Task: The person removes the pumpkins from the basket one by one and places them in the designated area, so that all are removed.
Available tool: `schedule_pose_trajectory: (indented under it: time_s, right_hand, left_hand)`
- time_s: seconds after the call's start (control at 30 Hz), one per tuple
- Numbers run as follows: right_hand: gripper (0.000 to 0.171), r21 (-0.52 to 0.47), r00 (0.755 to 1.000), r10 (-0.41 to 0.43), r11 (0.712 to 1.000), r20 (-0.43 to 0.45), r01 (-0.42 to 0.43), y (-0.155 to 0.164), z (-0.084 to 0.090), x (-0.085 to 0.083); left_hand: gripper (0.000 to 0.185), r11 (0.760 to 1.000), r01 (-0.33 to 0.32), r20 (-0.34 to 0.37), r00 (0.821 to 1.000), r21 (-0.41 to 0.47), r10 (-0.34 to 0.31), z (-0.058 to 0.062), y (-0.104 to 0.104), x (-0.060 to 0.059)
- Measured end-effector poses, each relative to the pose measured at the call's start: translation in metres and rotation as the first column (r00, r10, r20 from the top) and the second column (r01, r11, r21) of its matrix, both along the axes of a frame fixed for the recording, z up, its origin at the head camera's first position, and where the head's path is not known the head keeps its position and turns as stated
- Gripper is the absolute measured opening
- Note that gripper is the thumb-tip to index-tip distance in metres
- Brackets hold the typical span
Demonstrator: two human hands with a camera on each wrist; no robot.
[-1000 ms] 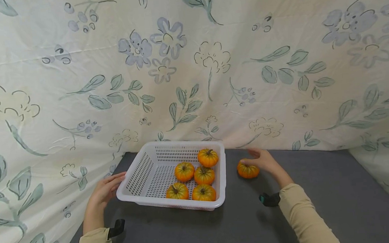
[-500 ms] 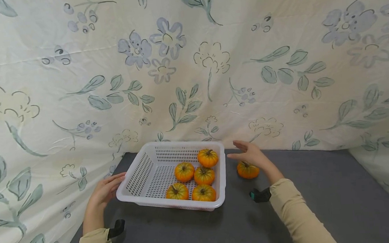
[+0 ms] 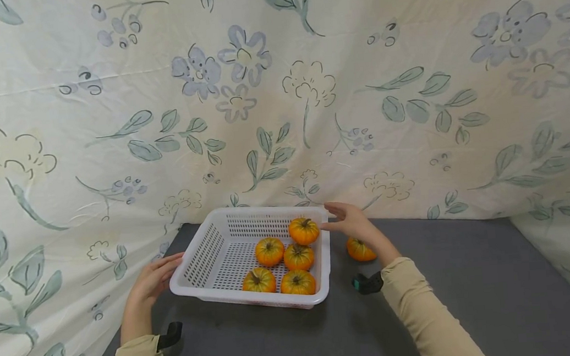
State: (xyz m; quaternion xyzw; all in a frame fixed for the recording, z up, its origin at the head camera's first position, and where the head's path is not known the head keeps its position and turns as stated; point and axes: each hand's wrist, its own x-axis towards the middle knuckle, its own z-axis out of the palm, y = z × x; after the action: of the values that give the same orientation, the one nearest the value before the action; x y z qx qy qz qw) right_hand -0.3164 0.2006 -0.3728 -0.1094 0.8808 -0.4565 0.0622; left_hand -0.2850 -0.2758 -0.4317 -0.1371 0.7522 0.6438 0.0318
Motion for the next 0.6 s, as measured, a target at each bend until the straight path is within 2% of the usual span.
schedule_pose_trajectory:
  time_s: [0.37,0.6]
  right_hand:
    - [0.075,-0.016,0.999,0.041,0.999,-0.012,-0.041,-0.017,0.002,-0.006]
    - [0.077,-0.012,0.999,0.045,0.999,-0.012,-0.045,-0.026,-0.001,-0.011]
  left_hand:
    - [0.057,1.0,0.004,-0.004,1.0,0.001,-0.004,-0.001,0.0,-0.001]
    - [0.058,1.0,-0.001,0.01,1.0,-0.014,0.001,-0.001,0.0,-0.001]
